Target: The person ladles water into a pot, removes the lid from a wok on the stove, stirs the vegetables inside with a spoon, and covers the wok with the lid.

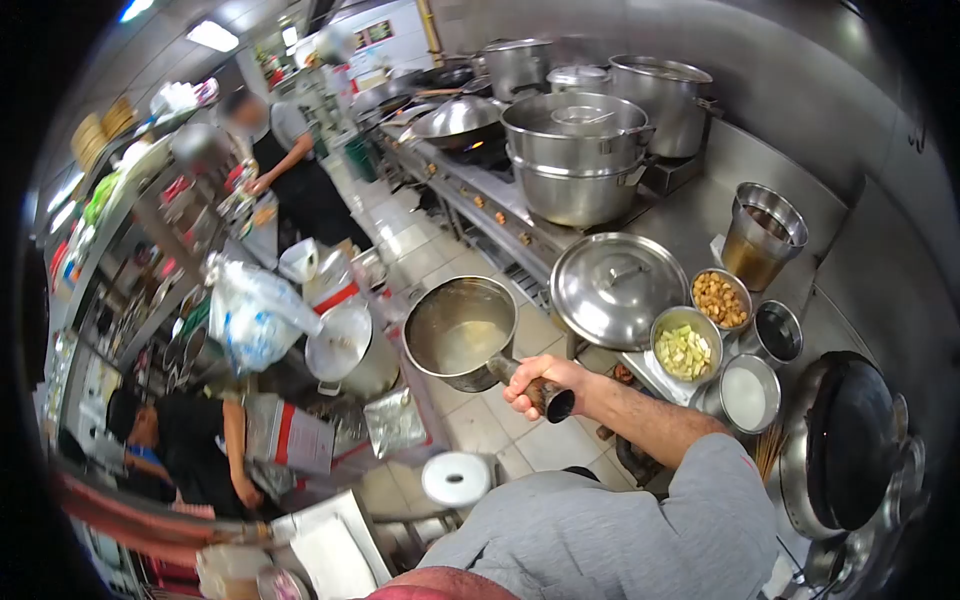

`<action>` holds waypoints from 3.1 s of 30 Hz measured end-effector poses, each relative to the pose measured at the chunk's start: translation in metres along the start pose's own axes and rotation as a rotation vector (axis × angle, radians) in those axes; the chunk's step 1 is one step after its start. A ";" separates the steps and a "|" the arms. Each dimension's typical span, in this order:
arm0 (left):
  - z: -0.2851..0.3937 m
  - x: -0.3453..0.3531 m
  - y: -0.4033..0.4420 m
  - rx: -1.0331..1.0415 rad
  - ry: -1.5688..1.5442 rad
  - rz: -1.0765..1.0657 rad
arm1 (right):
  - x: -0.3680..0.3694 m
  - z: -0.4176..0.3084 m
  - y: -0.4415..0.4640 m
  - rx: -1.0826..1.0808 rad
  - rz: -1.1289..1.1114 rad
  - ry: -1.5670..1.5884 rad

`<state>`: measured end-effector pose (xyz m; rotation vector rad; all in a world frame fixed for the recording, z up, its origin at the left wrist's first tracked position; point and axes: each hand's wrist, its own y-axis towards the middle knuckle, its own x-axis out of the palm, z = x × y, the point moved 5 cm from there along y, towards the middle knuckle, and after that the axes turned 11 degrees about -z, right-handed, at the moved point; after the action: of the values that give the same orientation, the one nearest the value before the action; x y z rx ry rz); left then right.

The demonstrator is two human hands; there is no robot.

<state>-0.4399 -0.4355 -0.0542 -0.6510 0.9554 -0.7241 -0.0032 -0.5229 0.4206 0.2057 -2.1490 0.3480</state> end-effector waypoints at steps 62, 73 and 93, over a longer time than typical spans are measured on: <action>0.933 -0.447 0.759 0.418 0.688 -0.287 | -0.267 -1.124 0.379 -0.976 0.244 -0.100; 1.029 -0.483 0.873 0.746 1.241 -0.267 | -0.336 -1.259 0.369 -1.226 0.489 -0.158; 1.039 -0.511 0.921 0.603 0.689 -0.288 | -0.404 -1.295 0.390 -1.188 0.736 -0.152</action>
<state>0.5180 0.6918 -0.0636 0.0186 1.1909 -1.4754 1.1257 0.2712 0.7171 -1.2630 -2.1466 -0.5865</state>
